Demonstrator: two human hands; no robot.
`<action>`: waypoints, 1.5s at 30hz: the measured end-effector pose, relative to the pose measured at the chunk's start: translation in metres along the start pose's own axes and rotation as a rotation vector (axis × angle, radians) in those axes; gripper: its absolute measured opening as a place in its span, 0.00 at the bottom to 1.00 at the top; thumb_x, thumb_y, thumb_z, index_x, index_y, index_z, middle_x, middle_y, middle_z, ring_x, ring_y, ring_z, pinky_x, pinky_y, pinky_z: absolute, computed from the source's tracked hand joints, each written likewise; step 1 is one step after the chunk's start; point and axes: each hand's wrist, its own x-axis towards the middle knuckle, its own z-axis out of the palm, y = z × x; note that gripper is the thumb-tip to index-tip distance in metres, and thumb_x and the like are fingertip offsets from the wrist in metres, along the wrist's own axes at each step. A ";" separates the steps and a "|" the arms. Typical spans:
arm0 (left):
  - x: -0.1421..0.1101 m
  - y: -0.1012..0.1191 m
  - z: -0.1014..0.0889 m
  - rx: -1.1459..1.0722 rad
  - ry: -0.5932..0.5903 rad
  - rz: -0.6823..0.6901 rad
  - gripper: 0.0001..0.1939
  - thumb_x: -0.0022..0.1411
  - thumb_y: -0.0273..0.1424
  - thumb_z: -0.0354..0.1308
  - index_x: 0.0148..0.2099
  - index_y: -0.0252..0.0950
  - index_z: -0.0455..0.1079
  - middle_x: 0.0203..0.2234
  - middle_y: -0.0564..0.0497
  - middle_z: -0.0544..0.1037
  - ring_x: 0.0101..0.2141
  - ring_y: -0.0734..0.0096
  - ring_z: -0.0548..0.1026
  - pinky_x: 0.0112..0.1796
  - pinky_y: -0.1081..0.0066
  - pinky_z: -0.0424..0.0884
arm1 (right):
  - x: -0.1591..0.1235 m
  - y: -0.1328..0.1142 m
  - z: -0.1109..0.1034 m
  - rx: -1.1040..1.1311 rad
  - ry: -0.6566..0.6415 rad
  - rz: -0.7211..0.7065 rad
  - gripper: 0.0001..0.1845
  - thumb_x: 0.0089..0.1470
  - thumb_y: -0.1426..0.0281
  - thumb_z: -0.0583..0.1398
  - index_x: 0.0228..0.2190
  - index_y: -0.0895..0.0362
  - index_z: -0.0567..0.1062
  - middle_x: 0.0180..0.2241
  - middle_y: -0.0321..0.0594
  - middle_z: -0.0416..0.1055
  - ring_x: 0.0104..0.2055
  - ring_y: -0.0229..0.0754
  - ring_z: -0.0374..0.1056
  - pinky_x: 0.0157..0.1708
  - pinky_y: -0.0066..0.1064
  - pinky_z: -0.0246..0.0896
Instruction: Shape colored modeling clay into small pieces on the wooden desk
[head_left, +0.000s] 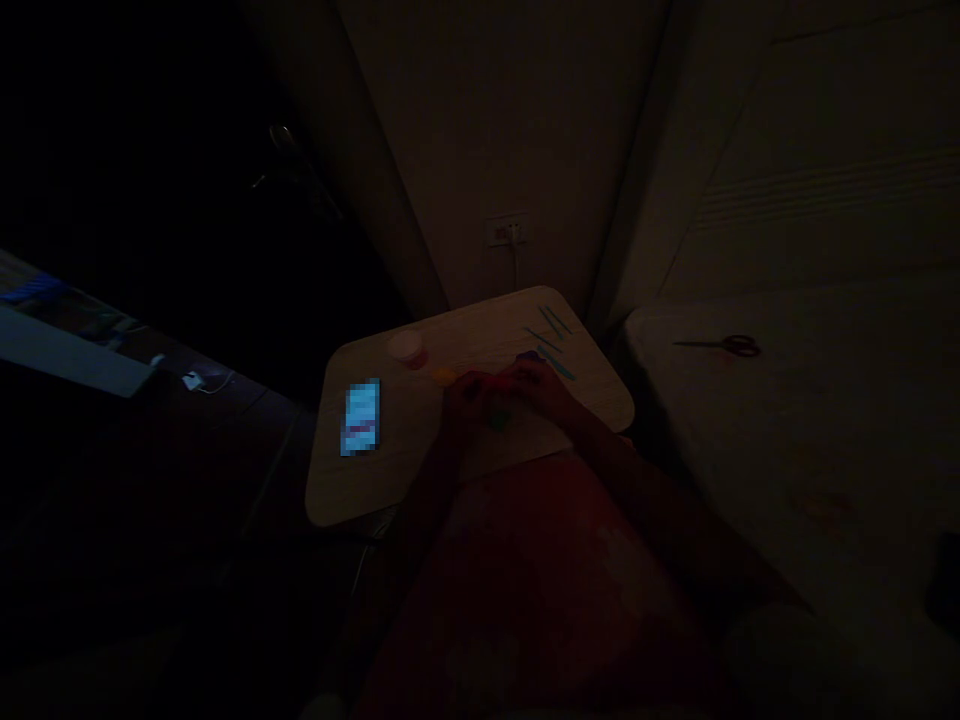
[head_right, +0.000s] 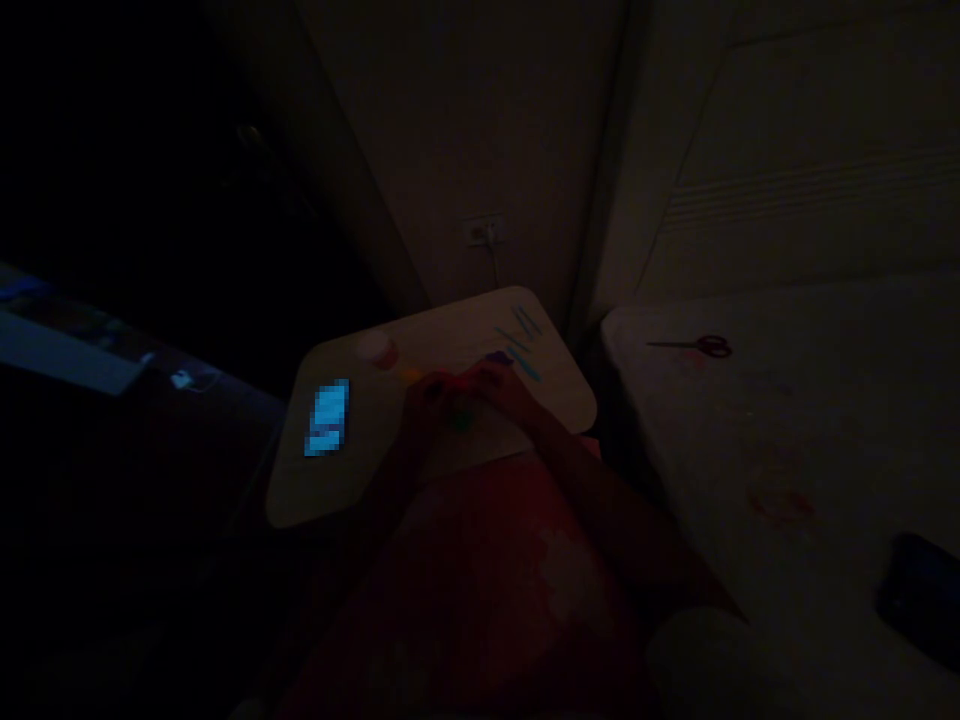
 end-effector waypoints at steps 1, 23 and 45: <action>0.000 0.000 0.000 -0.001 -0.005 -0.007 0.11 0.64 0.38 0.62 0.36 0.36 0.78 0.32 0.49 0.81 0.35 0.68 0.78 0.40 0.69 0.72 | 0.000 0.000 0.000 0.006 -0.006 0.004 0.20 0.50 0.53 0.69 0.35 0.54 0.78 0.34 0.39 0.77 0.35 0.42 0.72 0.37 0.34 0.68; -0.001 -0.005 0.001 0.009 -0.080 -0.050 0.11 0.61 0.40 0.65 0.35 0.36 0.78 0.28 0.52 0.78 0.32 0.69 0.74 0.38 0.69 0.72 | 0.001 0.001 0.001 -0.105 0.023 -0.046 0.21 0.55 0.50 0.65 0.39 0.55 0.80 0.37 0.43 0.79 0.38 0.44 0.72 0.40 0.36 0.68; -0.001 -0.003 0.001 -0.133 -0.111 0.029 0.22 0.61 0.45 0.67 0.52 0.39 0.74 0.48 0.44 0.79 0.47 0.60 0.78 0.48 0.64 0.74 | 0.002 0.005 0.003 -0.107 -0.051 -0.028 0.29 0.50 0.49 0.68 0.45 0.57 0.81 0.42 0.43 0.80 0.43 0.47 0.72 0.45 0.38 0.69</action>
